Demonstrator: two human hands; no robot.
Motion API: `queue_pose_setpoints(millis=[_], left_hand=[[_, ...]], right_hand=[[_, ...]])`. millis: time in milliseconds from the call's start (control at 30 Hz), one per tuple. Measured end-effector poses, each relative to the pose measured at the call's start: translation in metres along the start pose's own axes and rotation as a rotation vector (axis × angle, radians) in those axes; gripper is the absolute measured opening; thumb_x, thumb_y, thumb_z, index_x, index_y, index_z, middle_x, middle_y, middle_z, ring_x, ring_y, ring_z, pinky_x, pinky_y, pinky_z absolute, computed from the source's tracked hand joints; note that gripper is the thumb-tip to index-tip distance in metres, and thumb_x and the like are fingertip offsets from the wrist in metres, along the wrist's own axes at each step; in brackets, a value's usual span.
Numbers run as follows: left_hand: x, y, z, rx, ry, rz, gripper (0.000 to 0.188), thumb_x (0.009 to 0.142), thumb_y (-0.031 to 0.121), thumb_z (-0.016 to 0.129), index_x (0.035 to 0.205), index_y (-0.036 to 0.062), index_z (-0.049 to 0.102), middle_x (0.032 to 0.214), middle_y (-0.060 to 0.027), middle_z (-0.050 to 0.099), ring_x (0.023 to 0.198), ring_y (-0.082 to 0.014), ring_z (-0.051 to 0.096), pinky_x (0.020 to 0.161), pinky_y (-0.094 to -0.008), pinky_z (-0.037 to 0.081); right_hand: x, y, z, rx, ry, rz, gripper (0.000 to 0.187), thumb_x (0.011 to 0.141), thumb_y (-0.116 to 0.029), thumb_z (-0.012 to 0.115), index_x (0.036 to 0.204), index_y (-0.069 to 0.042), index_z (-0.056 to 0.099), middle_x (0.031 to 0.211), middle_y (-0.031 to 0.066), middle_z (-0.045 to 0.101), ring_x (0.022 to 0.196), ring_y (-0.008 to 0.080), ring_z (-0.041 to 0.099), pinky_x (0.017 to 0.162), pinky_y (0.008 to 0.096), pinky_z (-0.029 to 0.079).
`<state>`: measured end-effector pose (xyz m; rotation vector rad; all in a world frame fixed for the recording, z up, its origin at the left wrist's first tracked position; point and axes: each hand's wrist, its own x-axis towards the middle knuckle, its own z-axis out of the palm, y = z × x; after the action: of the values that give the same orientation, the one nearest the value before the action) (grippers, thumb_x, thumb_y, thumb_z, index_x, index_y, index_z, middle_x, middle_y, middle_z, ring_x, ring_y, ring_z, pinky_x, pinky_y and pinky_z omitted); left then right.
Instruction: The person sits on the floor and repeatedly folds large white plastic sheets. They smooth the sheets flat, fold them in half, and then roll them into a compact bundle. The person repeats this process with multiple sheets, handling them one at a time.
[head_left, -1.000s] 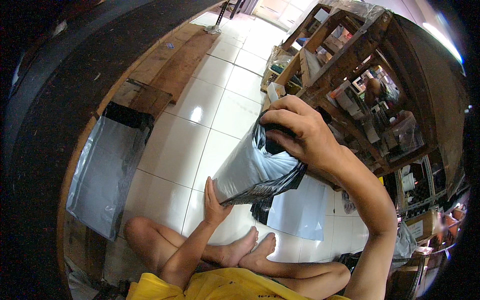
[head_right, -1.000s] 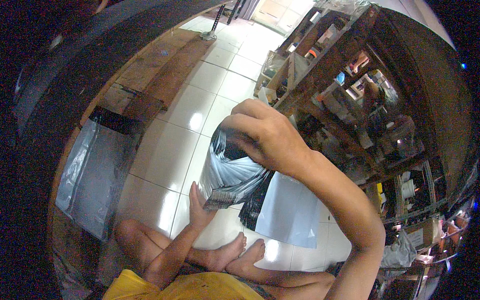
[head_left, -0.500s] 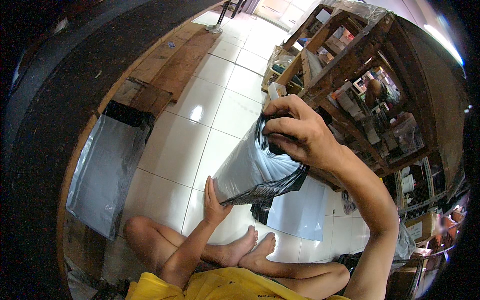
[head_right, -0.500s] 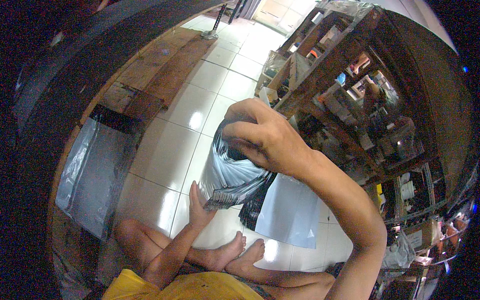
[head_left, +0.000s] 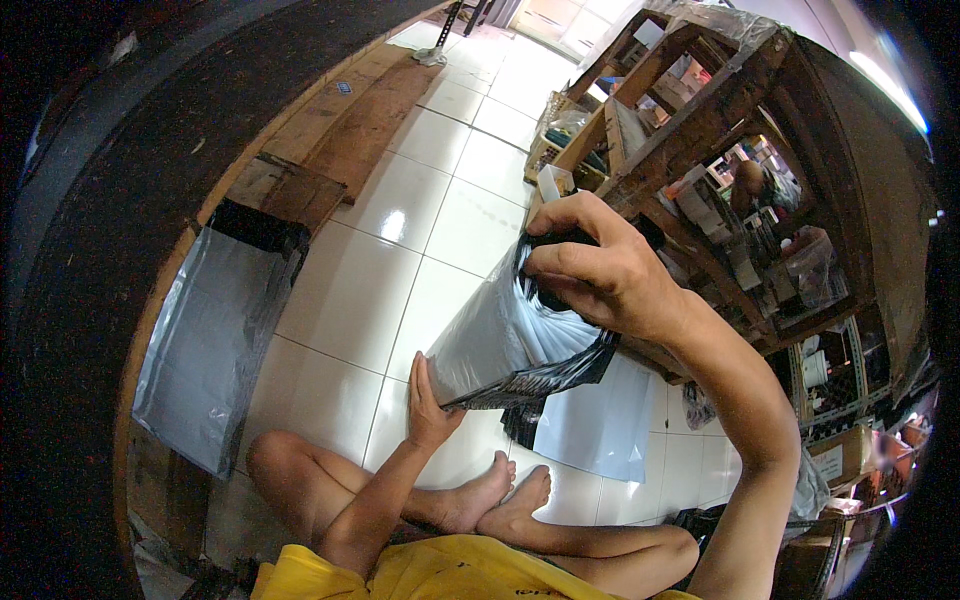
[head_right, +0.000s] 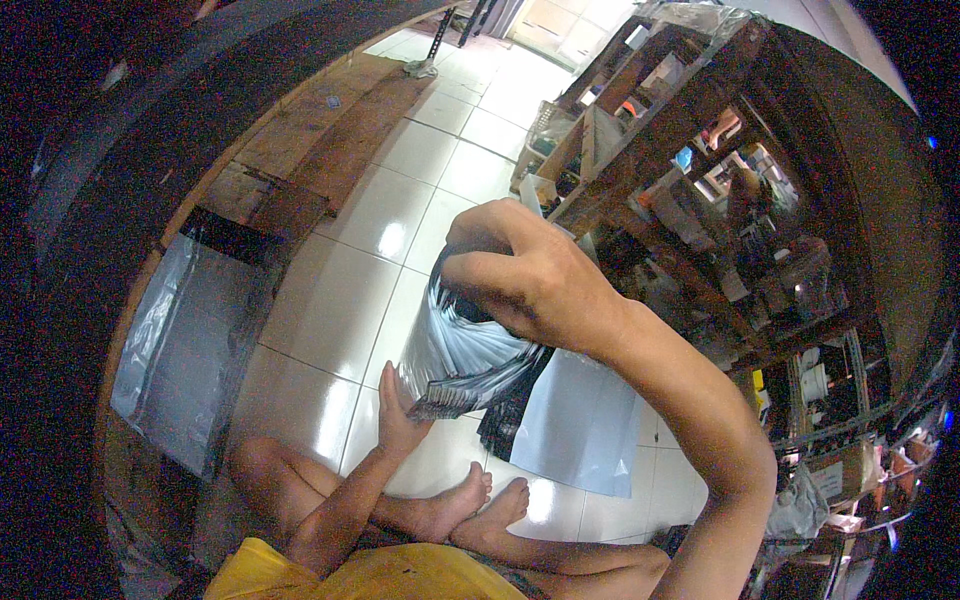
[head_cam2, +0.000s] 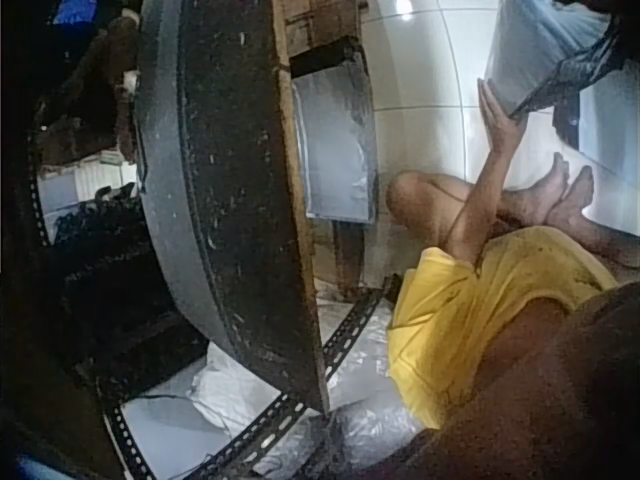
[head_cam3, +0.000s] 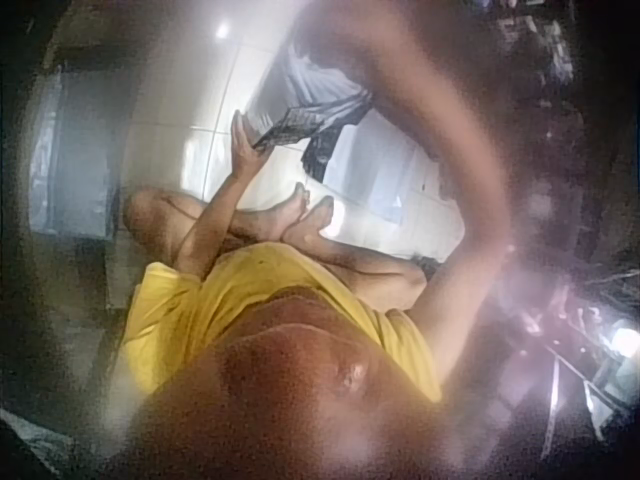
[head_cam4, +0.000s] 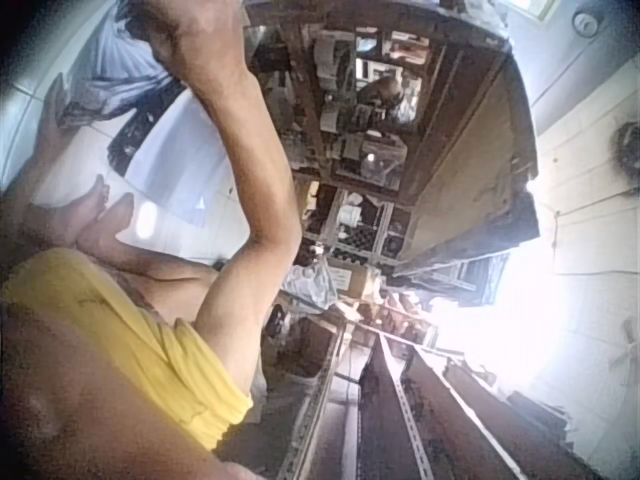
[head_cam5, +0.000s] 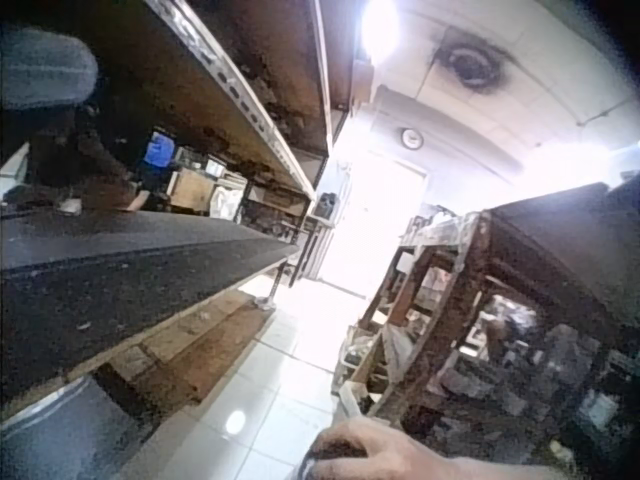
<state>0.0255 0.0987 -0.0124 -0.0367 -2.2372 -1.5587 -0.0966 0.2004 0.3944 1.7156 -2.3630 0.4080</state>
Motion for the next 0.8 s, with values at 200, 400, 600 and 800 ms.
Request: queue_pose_setpoints(millis=[200,400,600,800], left_hand=[[0.000,0.000,0.000,0.004,-0.001,-0.004,0.123,0.066,0.011,0.088,0.157,-0.0024,0.008,0.159,-0.0325,0.021,0.145,-0.0491,0.029,0.121,-0.0522,0.030],[0.002,0.004,-0.003,-0.001,-0.013,-0.005,0.126,0.064,0.010,0.089,0.158,0.0000,0.006,0.160,-0.0319,0.019,0.145,-0.0487,0.030,0.120,-0.0515,0.032],[0.001,0.000,-0.002,-0.058,-0.001,-0.027,0.126,0.064,0.009,0.089,0.158,-0.0004,0.006,0.160,-0.0317,0.019,0.144,-0.0494,0.032,0.120,-0.0518,0.032],[0.002,-0.001,-0.002,-0.017,0.029,0.008,0.124,0.065,0.011,0.089,0.157,-0.0021,0.009,0.160,-0.0340,0.016,0.145,-0.0515,0.029,0.121,-0.0526,0.030]], right_hand=[[0.002,0.001,0.000,-0.021,0.012,-0.037,0.027,0.072,0.001,0.079,0.098,-0.006,0.071,0.110,0.0130,0.063,0.103,0.0316,0.062,0.085,0.0407,0.053],[0.005,0.002,-0.006,-0.157,-0.017,-0.143,0.021,0.073,-0.006,0.077,0.093,-0.008,0.072,0.105,0.0095,0.064,0.096,0.0282,0.060,0.081,0.0393,0.050],[0.012,-0.013,-0.020,-0.285,-0.271,-0.166,0.016,0.081,-0.014,0.069,0.096,-0.010,0.069,0.099,0.0058,0.065,0.091,0.0254,0.061,0.080,0.0385,0.048],[0.019,-0.024,-0.026,-0.259,-0.361,-0.073,0.028,0.082,-0.013,0.069,0.109,-0.009,0.063,0.098,0.0059,0.066,0.092,0.0263,0.063,0.082,0.0403,0.048]])
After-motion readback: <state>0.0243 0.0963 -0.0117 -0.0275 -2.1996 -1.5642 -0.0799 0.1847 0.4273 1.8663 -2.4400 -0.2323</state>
